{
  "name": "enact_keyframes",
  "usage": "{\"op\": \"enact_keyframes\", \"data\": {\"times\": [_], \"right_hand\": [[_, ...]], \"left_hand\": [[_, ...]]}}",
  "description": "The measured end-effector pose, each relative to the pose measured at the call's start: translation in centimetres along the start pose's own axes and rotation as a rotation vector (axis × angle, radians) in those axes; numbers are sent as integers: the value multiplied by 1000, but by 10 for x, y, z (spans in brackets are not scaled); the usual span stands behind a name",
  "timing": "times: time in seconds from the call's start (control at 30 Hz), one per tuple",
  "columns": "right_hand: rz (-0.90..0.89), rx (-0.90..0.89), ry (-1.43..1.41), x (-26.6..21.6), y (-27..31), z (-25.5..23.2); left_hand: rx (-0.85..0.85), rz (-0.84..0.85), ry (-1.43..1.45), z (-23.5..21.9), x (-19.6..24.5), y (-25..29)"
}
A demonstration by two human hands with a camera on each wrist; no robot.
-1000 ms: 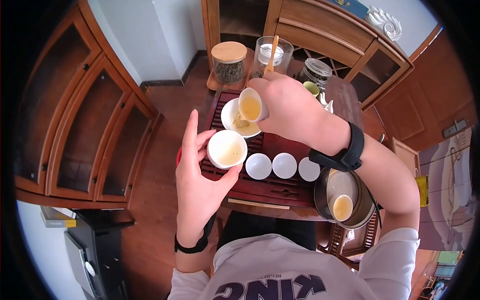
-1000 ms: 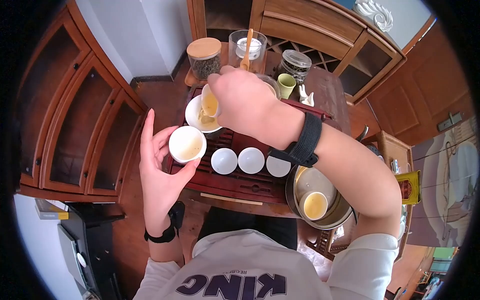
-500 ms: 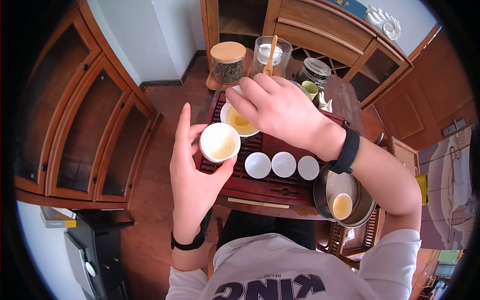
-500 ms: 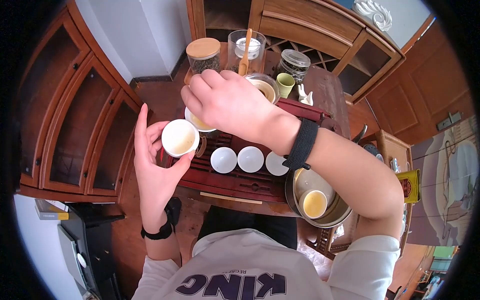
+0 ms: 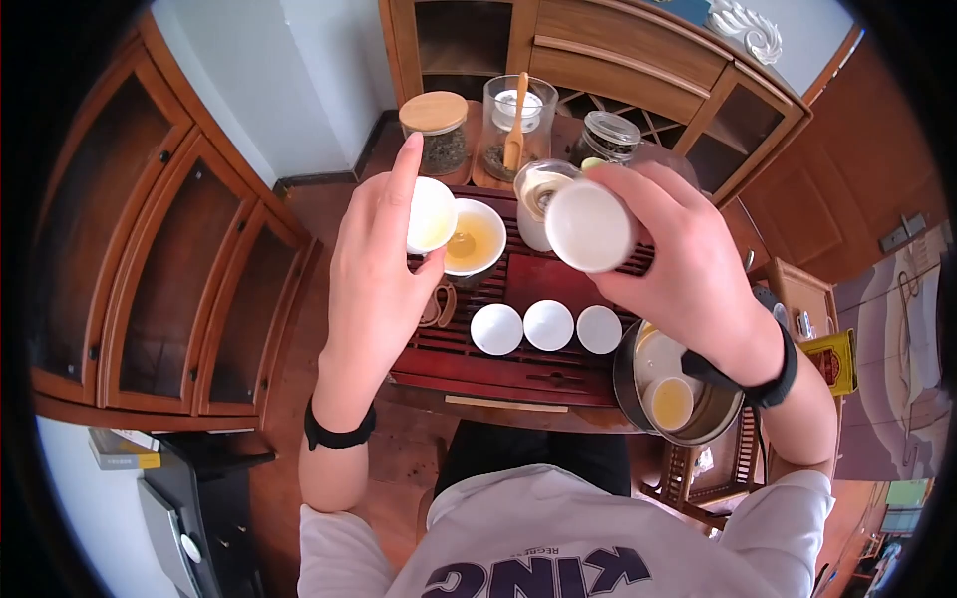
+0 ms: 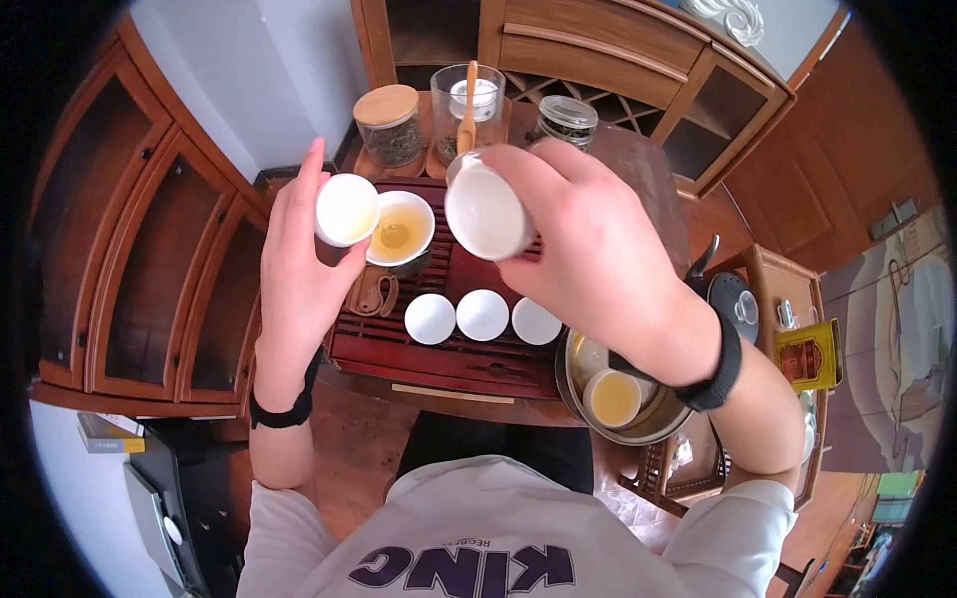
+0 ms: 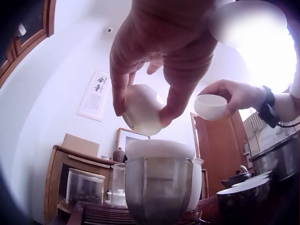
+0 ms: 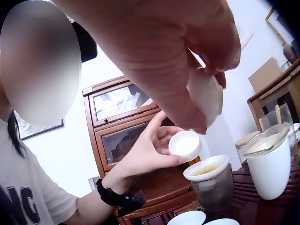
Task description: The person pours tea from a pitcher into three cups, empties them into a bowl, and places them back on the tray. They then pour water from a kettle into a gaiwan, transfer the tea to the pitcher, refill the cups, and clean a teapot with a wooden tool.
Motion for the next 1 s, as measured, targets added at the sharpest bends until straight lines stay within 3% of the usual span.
{"op": "enact_keyframes", "data": {"times": [0.07,0.13,0.47,0.7,0.8,0.83,0.9,1.0], "right_hand": [[140,-55,-47,2,21,-9],[164,-53,-42,2,41,-17],[352,-38,2,11,110,-42],[464,-1,-36,20,135,-53],[443,3,-37,32,143,-54],[385,-11,-31,34,143,-54],[432,-78,-17,42,146,-51],[398,-260,-26,53,153,-25]], "left_hand": [[-17,73,-56,4,4,-3],[30,232,-166,7,14,-3],[-45,596,-448,22,36,-6],[-136,675,-572,23,57,2],[-49,378,-249,13,69,-1],[-55,388,-240,14,80,2],[-283,135,150,23,85,3],[-413,143,310,45,105,11]]}}
Point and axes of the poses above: each hand's wrist, its own y-axis away from the middle knuckle, its own z-axis out of the palm, x = y × z, the point moved 6 cm from there along -y, towards the middle knuckle, and after that the axes turned 11 degrees about -z, right-handed, at the moved point
